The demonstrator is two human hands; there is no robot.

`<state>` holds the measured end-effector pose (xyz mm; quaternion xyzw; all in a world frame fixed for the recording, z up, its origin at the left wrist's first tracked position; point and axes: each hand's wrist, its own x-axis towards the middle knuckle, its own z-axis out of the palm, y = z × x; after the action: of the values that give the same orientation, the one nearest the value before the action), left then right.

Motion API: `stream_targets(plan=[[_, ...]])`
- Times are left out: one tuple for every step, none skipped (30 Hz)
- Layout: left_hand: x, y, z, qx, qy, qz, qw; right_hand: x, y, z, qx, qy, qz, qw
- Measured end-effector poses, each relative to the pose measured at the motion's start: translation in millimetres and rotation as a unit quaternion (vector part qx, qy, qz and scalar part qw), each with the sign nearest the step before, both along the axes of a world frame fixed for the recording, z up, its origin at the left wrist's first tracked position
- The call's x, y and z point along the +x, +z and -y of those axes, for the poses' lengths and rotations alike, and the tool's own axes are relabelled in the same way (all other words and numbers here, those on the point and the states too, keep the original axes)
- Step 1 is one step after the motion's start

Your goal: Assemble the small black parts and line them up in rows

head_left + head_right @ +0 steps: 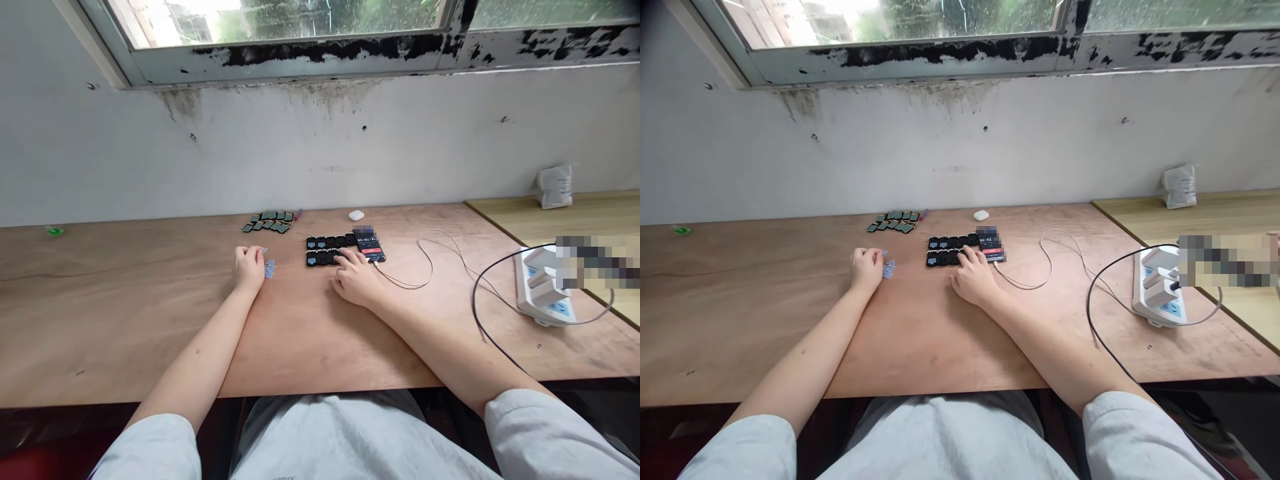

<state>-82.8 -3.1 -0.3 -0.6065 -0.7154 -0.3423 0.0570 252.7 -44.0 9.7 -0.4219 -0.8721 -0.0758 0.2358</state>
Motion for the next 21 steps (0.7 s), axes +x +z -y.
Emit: stream_targets(plan=[[3, 1.8, 3, 0.026, -0.009, 0.011, 1.0, -2, -0.6, 2, -0.012, 0.035, 0.003, 0.999], [8, 3.3, 6, 0.044, -0.03, 0.025, 0.998, -4, -1.6, 4, -0.027, 0.069, 0.002, 0.997], [13, 4.4, 9, 0.051, -0.06, 0.043, 0.996, -6, -2.7, 6, -0.045, 0.099, -0.001, 0.994], [20, 4.9, 13, 0.049, -0.094, 0.065, 0.992, -8, -3.8, 7, -0.062, 0.127, -0.007, 0.99], [28, 4.9, 17, 0.041, -0.128, 0.091, 0.987, -9, -4.6, 8, -0.076, 0.151, -0.014, 0.985], [37, 4.4, 20, 0.028, -0.157, 0.121, 0.98, -10, -4.9, 8, -0.087, 0.171, -0.021, 0.981], [45, 3.7, 24, 0.013, -0.187, 0.151, 0.971, -9, -4.7, 8, -0.093, 0.187, -0.026, 0.978], [52, 2.9, 27, -0.001, -0.217, 0.17, 0.961, -8, -3.9, 7, -0.096, 0.197, -0.031, 0.975], [59, 2.1, 29, -0.013, -0.243, 0.184, 0.952, -6, -2.5, 6, -0.098, 0.201, -0.035, 0.974], [64, 1.5, 31, -0.022, -0.266, 0.192, 0.944, -4, -0.7, 5, -0.1, 0.2, -0.037, 0.974], [68, 1.1, 33, -0.029, -0.284, 0.195, 0.938, -1, 1.1, 3, -0.103, 0.196, -0.037, 0.974], [70, 0.9, 34, -0.033, -0.296, 0.197, 0.934, 1, 2.6, 2, -0.107, 0.197, -0.033, 0.974], [72, 0.8, 35, -0.037, -0.303, 0.198, 0.931, 4, 3.6, 0, -0.112, 0.199, -0.027, 0.973], [72, 0.6, 35, -0.041, -0.306, 0.199, 0.93, 6, 3.9, -2, -0.116, 0.202, -0.021, 0.972], [72, 0.3, 36, -0.045, -0.304, 0.2, 0.93, 8, 3.4, -4, -0.121, 0.201, -0.017, 0.972], [72, -0.1, 36, -0.048, -0.299, 0.202, 0.931, 9, 2.1, -6, -0.128, 0.199, -0.016, 0.972], [73, -0.8, 36, -0.047, -0.292, 0.207, 0.933, 9, 0.3, -7, -0.136, 0.195, -0.02, 0.971], [73, -1.5, 37, -0.042, -0.283, 0.216, 0.934, 9, -1.9, -9, -0.144, 0.189, -0.027, 0.971], [74, -2.3, 37, -0.033, -0.275, 0.228, 0.933, 8, -4.2, -10, -0.152, 0.183, -0.037, 0.971], [76, -2.7, 37, -0.026, -0.271, 0.24, 0.932, 7, -6.2, -11, -0.16, 0.176, -0.047, 0.97], [78, -2.9, 38, -0.025, -0.271, 0.248, 0.93, 7, -7.9, -12, -0.165, 0.168, -0.057, 0.97]])
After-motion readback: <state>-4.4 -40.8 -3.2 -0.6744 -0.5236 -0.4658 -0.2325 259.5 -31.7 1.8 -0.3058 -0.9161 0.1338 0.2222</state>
